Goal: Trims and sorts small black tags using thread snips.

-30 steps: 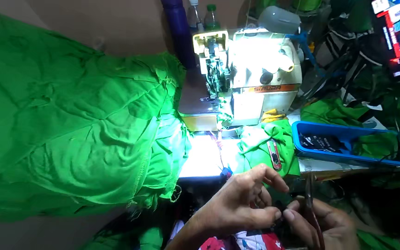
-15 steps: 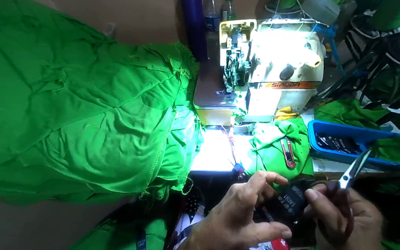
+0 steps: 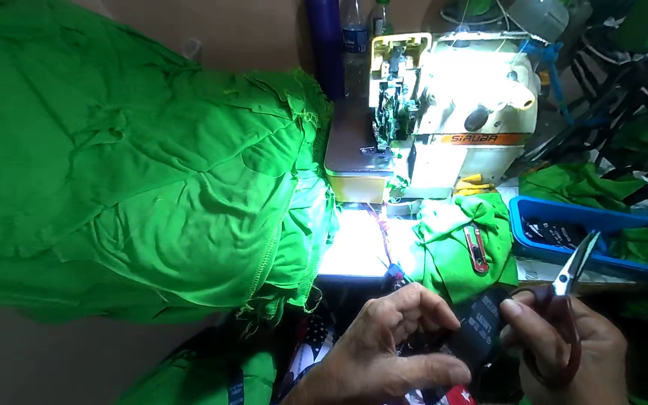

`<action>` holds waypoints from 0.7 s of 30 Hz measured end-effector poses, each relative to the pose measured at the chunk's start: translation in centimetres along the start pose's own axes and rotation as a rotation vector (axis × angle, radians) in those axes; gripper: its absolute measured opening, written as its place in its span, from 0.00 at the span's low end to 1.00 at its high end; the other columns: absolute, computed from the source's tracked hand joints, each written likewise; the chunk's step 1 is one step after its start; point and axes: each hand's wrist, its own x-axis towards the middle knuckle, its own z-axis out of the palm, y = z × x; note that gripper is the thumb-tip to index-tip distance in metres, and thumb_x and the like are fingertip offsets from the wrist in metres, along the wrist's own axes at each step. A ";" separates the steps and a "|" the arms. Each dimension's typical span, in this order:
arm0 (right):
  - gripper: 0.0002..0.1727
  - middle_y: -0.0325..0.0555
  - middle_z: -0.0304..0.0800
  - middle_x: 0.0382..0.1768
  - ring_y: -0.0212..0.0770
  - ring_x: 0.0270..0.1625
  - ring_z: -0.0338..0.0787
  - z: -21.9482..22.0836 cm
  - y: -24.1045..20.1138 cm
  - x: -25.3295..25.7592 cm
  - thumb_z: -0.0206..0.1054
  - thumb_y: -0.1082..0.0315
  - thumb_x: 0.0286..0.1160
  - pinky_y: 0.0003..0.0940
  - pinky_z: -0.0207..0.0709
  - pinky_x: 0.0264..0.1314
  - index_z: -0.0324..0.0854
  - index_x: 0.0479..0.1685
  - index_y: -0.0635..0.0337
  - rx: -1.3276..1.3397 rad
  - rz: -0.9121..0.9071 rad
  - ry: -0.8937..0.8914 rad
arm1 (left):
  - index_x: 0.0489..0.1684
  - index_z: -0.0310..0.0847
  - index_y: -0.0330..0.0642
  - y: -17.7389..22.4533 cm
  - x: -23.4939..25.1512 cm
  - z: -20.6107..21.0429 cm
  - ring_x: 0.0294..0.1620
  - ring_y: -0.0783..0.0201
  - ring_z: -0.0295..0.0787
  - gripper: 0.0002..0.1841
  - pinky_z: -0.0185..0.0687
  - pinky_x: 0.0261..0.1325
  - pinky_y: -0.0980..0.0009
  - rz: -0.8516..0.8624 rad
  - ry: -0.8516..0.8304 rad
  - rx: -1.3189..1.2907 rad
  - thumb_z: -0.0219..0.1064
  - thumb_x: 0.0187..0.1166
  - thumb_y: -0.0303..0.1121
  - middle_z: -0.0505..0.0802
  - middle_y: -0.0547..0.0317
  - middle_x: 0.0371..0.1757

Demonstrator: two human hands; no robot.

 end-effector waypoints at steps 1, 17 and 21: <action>0.12 0.18 0.87 0.21 0.14 0.20 0.82 0.0 0.0 0.1 0.68 0.78 0.64 0.09 0.77 0.21 0.85 0.30 0.46 0.001 -0.001 -0.005 | 0.53 0.74 0.28 0.2 0.0 -0.1 0.45 0.83 0.86 0.13 0.83 0.51 0.84 -0.034 0.011 -0.026 0.69 0.75 0.21 0.90 0.65 0.44; 0.11 0.18 0.86 0.19 0.14 0.18 0.81 0.1 0.1 0.6 0.69 0.75 0.63 0.09 0.74 0.19 0.84 0.27 0.43 0.004 0.069 -0.070 | 0.55 0.82 0.23 0.2 0.1 -2.4 0.40 0.87 0.82 0.14 0.79 0.45 0.89 -0.086 -0.195 -0.079 0.66 0.72 0.14 0.92 0.61 0.49; 0.12 0.18 0.86 0.19 0.14 0.18 0.80 0.1 0.1 0.6 0.69 0.76 0.63 0.09 0.74 0.20 0.85 0.27 0.43 0.027 0.116 -0.120 | 0.58 0.84 0.22 0.2 0.3 -3.0 0.45 0.85 0.82 0.16 0.77 0.46 0.89 -0.065 -0.268 -0.067 0.66 0.71 0.13 0.91 0.50 0.56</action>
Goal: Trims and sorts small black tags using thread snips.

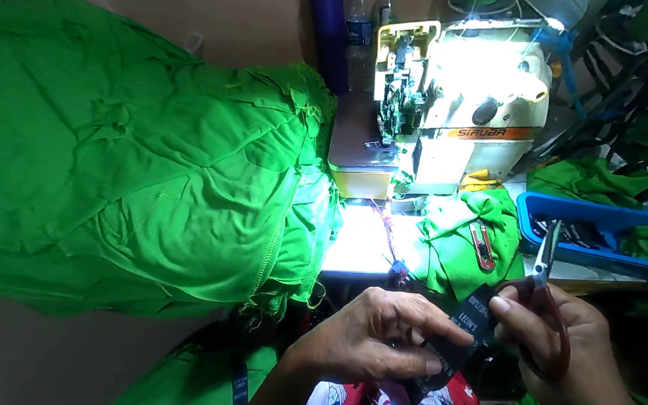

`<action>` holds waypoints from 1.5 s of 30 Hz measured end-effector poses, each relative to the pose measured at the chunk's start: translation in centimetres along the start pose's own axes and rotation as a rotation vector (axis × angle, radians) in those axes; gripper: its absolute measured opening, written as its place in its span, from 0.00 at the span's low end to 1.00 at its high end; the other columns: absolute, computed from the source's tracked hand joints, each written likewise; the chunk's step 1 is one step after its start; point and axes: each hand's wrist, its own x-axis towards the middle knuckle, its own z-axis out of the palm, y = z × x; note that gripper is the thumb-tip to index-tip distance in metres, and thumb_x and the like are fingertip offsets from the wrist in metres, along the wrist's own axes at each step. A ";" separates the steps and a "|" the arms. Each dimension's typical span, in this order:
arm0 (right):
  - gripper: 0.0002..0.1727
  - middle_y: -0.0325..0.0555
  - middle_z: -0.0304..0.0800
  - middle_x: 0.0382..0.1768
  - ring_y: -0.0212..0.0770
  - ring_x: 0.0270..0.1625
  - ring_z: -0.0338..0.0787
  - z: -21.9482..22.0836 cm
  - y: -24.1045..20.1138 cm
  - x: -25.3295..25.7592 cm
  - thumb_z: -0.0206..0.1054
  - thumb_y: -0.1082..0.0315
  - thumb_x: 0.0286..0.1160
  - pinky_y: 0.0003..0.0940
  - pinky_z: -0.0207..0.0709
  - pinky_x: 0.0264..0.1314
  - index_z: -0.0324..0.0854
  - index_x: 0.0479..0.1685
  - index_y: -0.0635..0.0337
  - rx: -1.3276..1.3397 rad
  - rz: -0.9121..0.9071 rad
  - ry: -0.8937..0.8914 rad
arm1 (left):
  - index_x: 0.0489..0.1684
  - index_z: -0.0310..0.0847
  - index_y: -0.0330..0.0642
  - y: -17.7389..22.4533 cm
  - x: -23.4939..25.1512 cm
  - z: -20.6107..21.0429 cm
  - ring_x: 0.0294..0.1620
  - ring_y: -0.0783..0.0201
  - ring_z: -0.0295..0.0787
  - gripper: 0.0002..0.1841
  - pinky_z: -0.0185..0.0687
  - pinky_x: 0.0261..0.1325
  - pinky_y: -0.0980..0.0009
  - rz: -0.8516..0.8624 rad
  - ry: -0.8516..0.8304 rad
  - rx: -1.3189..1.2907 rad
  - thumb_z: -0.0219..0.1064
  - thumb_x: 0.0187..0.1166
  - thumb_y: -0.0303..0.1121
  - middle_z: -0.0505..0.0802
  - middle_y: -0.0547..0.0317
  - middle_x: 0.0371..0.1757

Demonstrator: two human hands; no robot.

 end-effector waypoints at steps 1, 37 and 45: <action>0.12 0.19 0.86 0.18 0.14 0.18 0.80 -0.1 -0.1 -0.1 0.68 0.76 0.65 0.09 0.74 0.20 0.85 0.27 0.43 -0.004 0.034 -0.021 | 0.59 0.84 0.21 0.0 0.0 -0.1 0.47 0.84 0.83 0.17 0.77 0.48 0.88 0.010 -0.005 -0.006 0.66 0.70 0.13 0.91 0.50 0.57; 0.28 0.21 0.72 0.24 0.10 0.28 0.71 -3.2 3.0 -1.7 0.55 0.38 0.85 0.10 0.64 0.31 0.77 0.31 0.54 -0.049 0.269 -0.938 | 0.70 0.78 0.23 -1.3 -1.2 -1.7 0.35 0.89 0.76 0.26 0.73 0.36 0.90 -0.118 0.013 -0.060 0.68 0.66 0.14 0.88 0.56 0.60; 0.23 0.18 0.74 0.19 0.08 0.24 0.73 -3.1 2.8 -2.5 0.61 0.47 0.86 0.09 0.65 0.28 0.77 0.24 0.51 -0.045 0.281 -0.838 | 0.69 0.78 0.22 -1.2 -1.6 -1.7 0.36 0.87 0.77 0.26 0.75 0.38 0.90 -0.123 0.042 -0.018 0.68 0.66 0.14 0.88 0.53 0.61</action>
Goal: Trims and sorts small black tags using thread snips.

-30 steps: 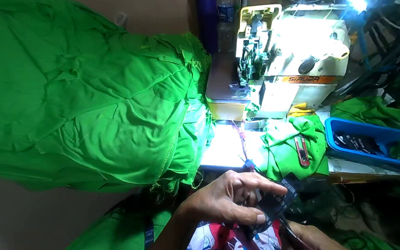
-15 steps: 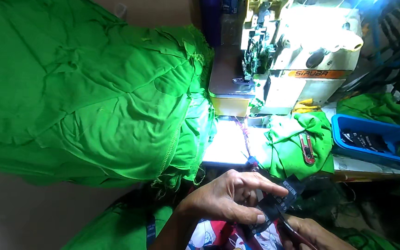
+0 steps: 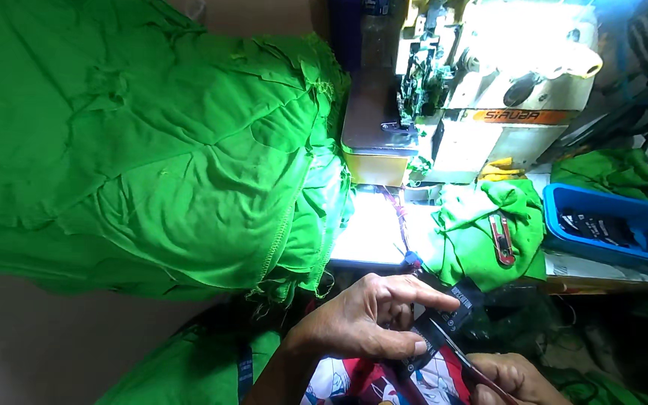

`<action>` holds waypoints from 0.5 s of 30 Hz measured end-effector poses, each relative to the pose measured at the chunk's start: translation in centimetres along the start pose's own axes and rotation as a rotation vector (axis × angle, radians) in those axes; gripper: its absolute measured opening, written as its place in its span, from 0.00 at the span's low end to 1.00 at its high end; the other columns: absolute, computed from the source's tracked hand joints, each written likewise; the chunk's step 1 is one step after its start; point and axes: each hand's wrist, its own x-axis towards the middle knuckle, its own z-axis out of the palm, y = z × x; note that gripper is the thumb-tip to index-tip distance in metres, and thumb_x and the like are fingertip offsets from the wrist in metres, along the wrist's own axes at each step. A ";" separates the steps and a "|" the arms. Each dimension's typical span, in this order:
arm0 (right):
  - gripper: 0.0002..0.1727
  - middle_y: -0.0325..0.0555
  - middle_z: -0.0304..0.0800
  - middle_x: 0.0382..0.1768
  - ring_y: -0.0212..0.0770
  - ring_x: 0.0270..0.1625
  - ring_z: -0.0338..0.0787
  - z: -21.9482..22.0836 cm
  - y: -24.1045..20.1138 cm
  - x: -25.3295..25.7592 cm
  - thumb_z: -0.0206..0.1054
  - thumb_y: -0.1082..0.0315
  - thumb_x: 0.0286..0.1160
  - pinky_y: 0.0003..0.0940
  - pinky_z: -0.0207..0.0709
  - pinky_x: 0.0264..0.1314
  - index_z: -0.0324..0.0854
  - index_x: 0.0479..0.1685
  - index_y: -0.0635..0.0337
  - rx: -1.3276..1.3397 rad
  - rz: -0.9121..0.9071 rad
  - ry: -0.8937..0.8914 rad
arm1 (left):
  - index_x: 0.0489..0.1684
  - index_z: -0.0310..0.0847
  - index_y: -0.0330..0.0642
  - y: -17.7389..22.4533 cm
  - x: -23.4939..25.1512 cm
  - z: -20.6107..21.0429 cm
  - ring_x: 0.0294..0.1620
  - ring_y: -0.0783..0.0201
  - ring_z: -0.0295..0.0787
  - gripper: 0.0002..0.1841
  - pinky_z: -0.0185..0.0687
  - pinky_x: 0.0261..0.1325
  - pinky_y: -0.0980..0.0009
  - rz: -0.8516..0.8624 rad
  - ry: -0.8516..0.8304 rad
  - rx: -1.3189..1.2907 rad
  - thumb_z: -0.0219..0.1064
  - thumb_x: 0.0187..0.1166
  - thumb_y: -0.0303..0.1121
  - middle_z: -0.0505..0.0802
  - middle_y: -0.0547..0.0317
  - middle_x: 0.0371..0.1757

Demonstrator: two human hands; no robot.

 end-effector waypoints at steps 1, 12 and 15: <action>0.23 0.18 0.74 0.20 0.09 0.25 0.73 -0.1 0.2 0.1 0.61 0.47 0.86 0.09 0.64 0.28 0.77 0.24 0.52 0.008 -0.001 -0.020 | 0.69 0.78 0.21 0.0 0.0 0.1 0.36 0.87 0.77 0.26 0.75 0.38 0.90 0.005 -0.001 0.008 0.68 0.66 0.14 0.88 0.52 0.61; 0.24 0.18 0.74 0.19 0.07 0.25 0.72 0.4 1.0 0.9 0.60 0.45 0.85 0.07 0.63 0.28 0.78 0.24 0.51 0.060 -0.077 -0.014 | 0.68 0.78 0.21 -0.4 -0.3 0.5 0.40 0.85 0.81 0.26 0.78 0.42 0.88 0.001 -0.012 -0.057 0.67 0.67 0.13 0.88 0.52 0.62; 0.23 0.19 0.75 0.19 0.07 0.24 0.72 0.5 1.1 0.8 0.60 0.46 0.85 0.07 0.64 0.28 0.78 0.24 0.51 0.078 -0.094 -0.011 | 0.69 0.78 0.22 -0.5 -0.3 0.4 0.40 0.86 0.81 0.26 0.78 0.42 0.88 -0.007 -0.016 -0.076 0.67 0.66 0.13 0.88 0.52 0.62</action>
